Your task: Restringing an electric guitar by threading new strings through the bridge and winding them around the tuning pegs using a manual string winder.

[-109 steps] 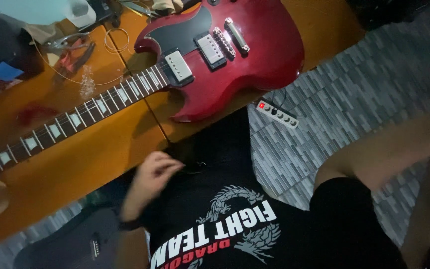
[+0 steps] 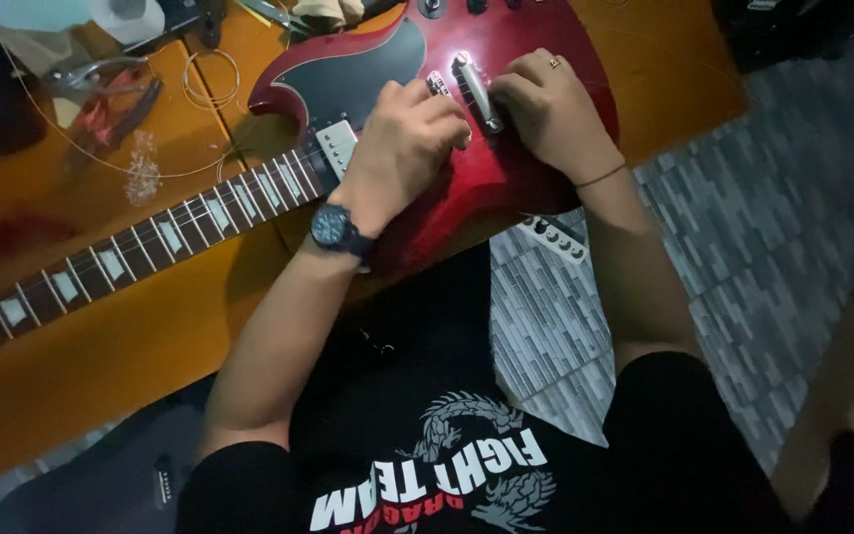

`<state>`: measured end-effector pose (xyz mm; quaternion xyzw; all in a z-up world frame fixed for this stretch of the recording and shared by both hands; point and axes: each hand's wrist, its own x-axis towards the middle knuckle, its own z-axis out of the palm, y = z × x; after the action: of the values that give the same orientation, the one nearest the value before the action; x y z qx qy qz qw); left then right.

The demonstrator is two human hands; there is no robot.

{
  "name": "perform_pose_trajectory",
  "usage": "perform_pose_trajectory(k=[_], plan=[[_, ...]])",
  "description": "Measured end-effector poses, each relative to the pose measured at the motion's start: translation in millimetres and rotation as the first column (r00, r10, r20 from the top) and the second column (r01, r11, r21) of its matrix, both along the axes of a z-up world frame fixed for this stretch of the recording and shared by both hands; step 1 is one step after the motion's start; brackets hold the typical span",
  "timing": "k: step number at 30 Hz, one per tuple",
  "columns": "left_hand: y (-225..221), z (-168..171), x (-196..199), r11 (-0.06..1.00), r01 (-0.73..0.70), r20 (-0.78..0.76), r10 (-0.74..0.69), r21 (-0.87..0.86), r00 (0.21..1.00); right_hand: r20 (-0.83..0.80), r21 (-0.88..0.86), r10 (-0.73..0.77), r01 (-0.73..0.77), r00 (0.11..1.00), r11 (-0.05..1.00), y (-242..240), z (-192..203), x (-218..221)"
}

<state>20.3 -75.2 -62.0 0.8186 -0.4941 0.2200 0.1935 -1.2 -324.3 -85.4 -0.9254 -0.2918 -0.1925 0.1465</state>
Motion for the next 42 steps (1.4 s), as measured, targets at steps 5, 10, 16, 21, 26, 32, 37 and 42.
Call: perform_pose_trajectory(k=[5,10,16,21,26,32,37,42], plan=[[-7.4,-11.0,16.7,0.818,-0.055,-0.644,-0.407,-0.572,0.648,0.051,-0.195,-0.066,0.074,0.997,0.978,1.2,-2.7,1.1],[-2.1,1.0,10.3,0.807,-0.179,-0.677,-0.325,-0.562,0.66,0.107,-0.146,-0.037,0.053,0.994,0.988,2.4,-2.5,1.6],[12.3,1.9,1.3,0.837,-0.221,-0.669,-0.212,-0.5,0.712,0.052,-0.09,-0.067,0.072,0.996,0.993,2.0,-0.8,-1.2],[24.5,-6.0,1.1,0.879,-0.256,-0.581,-0.029,-0.402,0.813,0.015,0.019,-0.089,0.089,0.996,0.996,-1.2,-9.6,3.1],[46.1,19.8,-21.7,0.916,-0.246,-0.66,-0.026,-0.316,0.751,0.001,-0.02,-0.103,0.103,0.995,0.994,-5.7,-13.6,6.6],[44.5,23.3,-26.4,0.778,-0.448,-0.807,-0.125,-0.44,0.577,-0.008,0.001,-0.117,0.117,0.993,0.993,-7.3,-19.0,6.0],[32.5,9.6,-9.1,0.685,-0.344,-0.73,-0.41,-0.642,0.546,-0.009,-0.028,-0.062,0.061,0.998,0.998,-6.7,-11.5,3.5],[7.0,20.4,-1.5,0.607,-0.156,-0.6,-0.65,-0.779,0.466,0.005,-0.058,-0.054,0.054,0.999,0.997,0.4,-5.3,0.8]])
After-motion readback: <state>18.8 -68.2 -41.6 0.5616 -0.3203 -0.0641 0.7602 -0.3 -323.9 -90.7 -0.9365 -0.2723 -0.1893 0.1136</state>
